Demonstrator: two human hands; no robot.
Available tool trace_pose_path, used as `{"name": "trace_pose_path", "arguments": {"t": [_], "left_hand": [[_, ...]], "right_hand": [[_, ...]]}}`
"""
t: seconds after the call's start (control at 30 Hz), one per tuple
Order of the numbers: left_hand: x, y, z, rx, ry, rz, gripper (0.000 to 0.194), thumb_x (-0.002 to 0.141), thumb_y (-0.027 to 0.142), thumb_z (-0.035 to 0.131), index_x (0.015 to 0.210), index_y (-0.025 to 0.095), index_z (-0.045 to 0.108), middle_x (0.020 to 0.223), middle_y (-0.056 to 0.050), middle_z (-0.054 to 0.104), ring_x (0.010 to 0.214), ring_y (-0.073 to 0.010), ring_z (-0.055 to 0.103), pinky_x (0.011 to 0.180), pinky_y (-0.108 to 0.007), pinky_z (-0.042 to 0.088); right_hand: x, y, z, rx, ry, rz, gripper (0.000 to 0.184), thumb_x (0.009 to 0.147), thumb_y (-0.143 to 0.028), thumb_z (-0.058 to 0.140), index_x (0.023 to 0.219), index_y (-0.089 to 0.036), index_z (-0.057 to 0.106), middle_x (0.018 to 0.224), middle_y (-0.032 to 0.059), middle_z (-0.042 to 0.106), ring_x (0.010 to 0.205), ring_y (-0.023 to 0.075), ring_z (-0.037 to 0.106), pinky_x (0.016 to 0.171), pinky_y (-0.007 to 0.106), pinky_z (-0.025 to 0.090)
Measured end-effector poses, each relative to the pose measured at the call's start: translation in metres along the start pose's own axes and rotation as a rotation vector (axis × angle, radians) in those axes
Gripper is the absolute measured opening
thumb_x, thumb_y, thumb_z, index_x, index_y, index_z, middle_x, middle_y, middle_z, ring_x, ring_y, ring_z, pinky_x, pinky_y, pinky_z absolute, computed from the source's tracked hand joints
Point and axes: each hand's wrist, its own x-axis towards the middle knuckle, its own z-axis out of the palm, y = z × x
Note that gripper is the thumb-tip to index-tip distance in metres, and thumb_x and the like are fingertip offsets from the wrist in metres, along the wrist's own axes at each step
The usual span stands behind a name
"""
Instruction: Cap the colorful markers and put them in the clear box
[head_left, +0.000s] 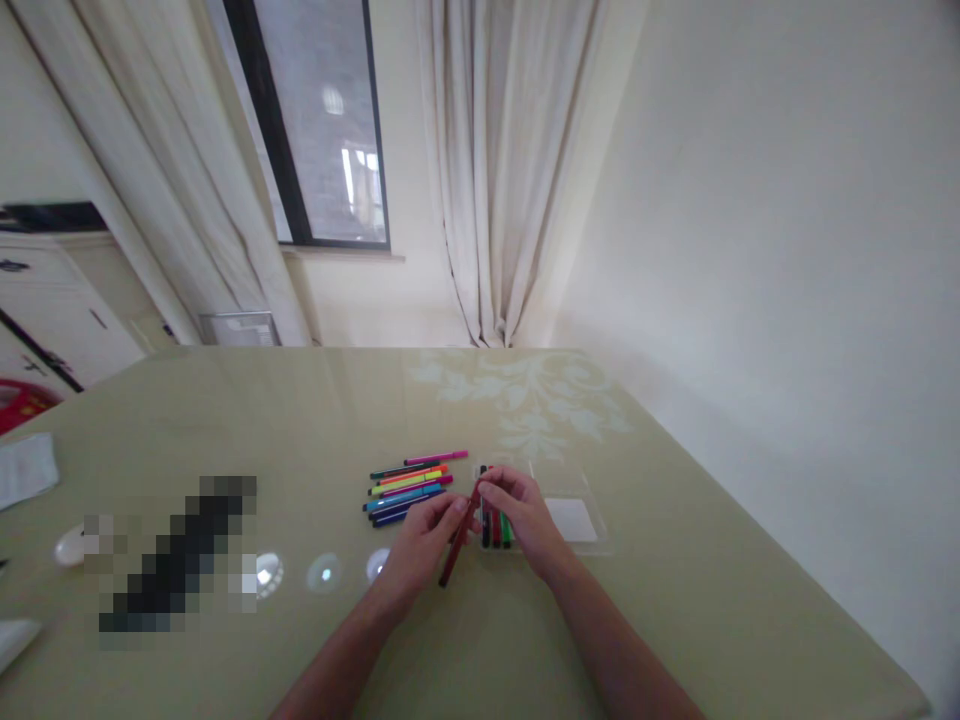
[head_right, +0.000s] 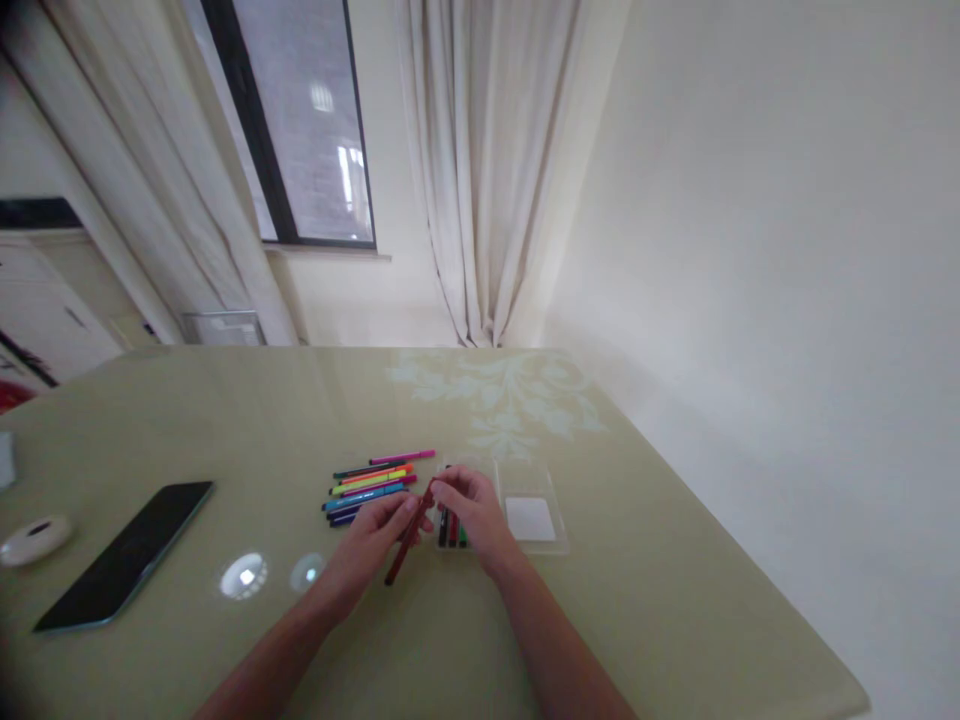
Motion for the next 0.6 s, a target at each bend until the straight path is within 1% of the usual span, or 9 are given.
{"name": "trace_pose_path", "arguments": {"t": [0.1,0.17,0.2,0.3,0.4,0.5,0.6], "left_hand": [[0.0001,-0.0019,0.0018,-0.008,-0.067,-0.013,0.059,0.086,0.072,0.061,0.094,0.015,0.074,0.080,-0.006,0.075,0.066,-0.0161,0.062,0.060,-0.025,0.045],[0.0004,-0.0041,0.0034,-0.003,-0.104,0.022,0.056,0.088,0.068,0.063,0.098,0.015,0.076,0.082,-0.007,0.075,0.067,-0.0157,0.061,0.063,-0.026,0.046],[0.0005,-0.0053,0.0042,-0.003,-0.104,0.037,0.055,0.087,0.066,0.065,0.101,0.015,0.077,0.083,-0.007,0.075,0.068,-0.0158,0.061,0.065,-0.027,0.047],[0.0004,-0.0084,0.0060,0.010,-0.039,0.047,0.053,0.084,0.062,0.069,0.107,0.016,0.077,0.088,-0.006,0.075,0.069,-0.0160,0.061,0.064,-0.027,0.046],[-0.0005,-0.0092,0.0069,0.063,0.061,0.074,0.046,0.083,0.057,0.073,0.105,0.017,0.077,0.090,-0.005,0.075,0.073,-0.0168,0.061,0.065,-0.026,0.046],[-0.0016,-0.0088,0.0077,0.094,0.142,0.104,0.042,0.081,0.053,0.075,0.103,0.017,0.076,0.084,-0.003,0.072,0.073,-0.0171,0.061,0.065,-0.026,0.047],[-0.0020,-0.0099,0.0082,0.116,0.199,0.127,0.040,0.078,0.047,0.079,0.104,0.017,0.074,0.080,-0.001,0.070,0.070,-0.0162,0.060,0.063,-0.026,0.046]], "right_hand": [[0.0033,0.0006,-0.0028,0.077,0.138,-0.020,0.031,0.077,-0.048,0.084,0.082,-0.021,0.070,0.074,-0.0007,0.071,0.063,0.0146,0.061,0.060,0.025,0.048],[0.0053,-0.0005,-0.0055,0.120,0.202,-0.025,0.033,0.076,-0.049,0.084,0.082,-0.020,0.069,0.079,0.0016,0.073,0.065,0.0152,0.063,0.061,0.026,0.049],[0.0060,-0.0013,-0.0066,0.134,0.219,-0.022,0.034,0.077,-0.050,0.083,0.083,-0.020,0.069,0.080,0.0028,0.074,0.066,0.0158,0.064,0.061,0.026,0.049],[0.0062,-0.0036,-0.0082,0.133,0.224,-0.021,0.035,0.077,-0.050,0.083,0.089,-0.020,0.071,0.084,0.0049,0.077,0.071,0.0178,0.068,0.065,0.028,0.051],[0.0054,-0.0040,-0.0076,0.107,0.204,-0.032,0.037,0.076,-0.047,0.085,0.099,-0.020,0.074,0.090,0.0061,0.079,0.082,0.0203,0.072,0.076,0.031,0.055],[0.0059,-0.0023,-0.0076,0.094,0.204,-0.036,0.042,0.074,-0.045,0.088,0.105,-0.020,0.076,0.094,0.0068,0.079,0.088,0.0215,0.073,0.084,0.035,0.057],[0.0071,-0.0003,-0.0083,0.096,0.205,-0.026,0.044,0.071,-0.044,0.090,0.106,-0.020,0.077,0.093,0.0061,0.079,0.088,0.0215,0.074,0.086,0.036,0.057]]}}
